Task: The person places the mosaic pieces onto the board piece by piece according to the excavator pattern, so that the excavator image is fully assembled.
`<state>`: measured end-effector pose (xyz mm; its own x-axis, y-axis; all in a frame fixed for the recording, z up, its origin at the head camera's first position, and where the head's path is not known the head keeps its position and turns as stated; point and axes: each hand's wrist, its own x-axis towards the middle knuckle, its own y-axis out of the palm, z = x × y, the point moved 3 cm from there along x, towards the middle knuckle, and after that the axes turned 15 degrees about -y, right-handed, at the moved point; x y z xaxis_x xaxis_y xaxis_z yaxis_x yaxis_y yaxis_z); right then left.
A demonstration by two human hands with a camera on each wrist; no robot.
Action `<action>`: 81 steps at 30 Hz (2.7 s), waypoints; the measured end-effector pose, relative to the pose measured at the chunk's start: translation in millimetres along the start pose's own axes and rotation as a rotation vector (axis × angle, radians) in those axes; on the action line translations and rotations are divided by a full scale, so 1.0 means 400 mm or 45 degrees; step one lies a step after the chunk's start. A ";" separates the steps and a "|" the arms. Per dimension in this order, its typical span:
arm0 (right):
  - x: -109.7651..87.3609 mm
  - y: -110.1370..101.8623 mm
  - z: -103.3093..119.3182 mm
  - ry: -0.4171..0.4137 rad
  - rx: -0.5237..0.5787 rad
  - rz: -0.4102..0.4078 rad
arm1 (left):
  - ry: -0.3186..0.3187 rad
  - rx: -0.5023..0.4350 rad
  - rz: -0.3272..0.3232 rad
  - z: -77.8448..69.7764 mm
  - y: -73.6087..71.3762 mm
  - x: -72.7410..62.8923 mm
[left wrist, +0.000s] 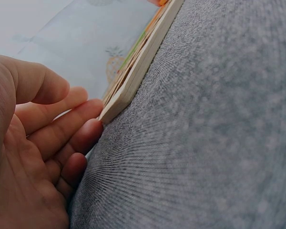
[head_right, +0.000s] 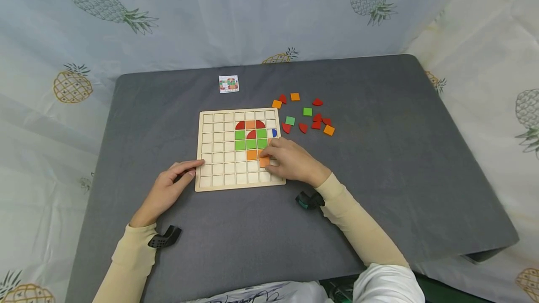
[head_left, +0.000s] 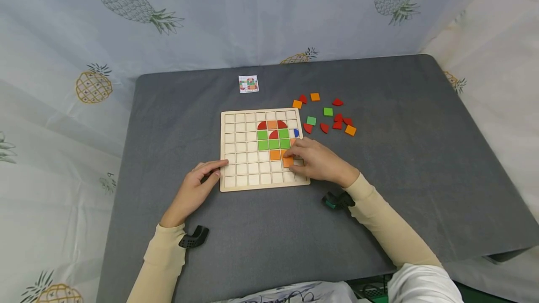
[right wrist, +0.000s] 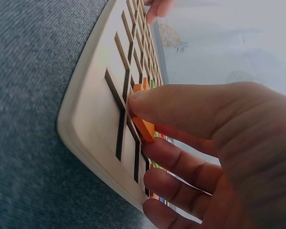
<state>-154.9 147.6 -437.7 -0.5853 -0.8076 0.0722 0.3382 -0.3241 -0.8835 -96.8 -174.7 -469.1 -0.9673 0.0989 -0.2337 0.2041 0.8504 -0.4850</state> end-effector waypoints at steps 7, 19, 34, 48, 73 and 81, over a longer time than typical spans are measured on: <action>-0.006 0.005 0.003 -0.023 -0.021 0.004 | -0.001 0.004 -0.005 0.005 0.004 -0.004; -0.006 0.000 -0.004 0.012 -0.010 -0.004 | -0.009 0.015 0.005 0.004 -0.001 0.013; -0.047 -0.040 -0.037 0.132 0.140 -0.109 | -0.036 0.020 0.008 0.003 0.000 0.012; -0.045 0.004 -0.022 0.039 0.124 -0.013 | -0.036 0.020 0.012 0.004 0.000 0.013; -0.114 -0.097 -0.138 0.459 0.087 -0.349 | -0.025 0.009 0.017 -0.003 -0.002 0.011; -0.188 -0.146 -0.203 0.613 0.035 -0.435 | -0.028 0.016 -0.003 -0.004 -0.003 0.008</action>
<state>-190.4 267.1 -429.1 -0.9309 -0.3426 0.1264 0.0871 -0.5444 -0.8343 -100.5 -174.4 -467.9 -0.9642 0.0859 -0.2508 0.2042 0.8441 -0.4957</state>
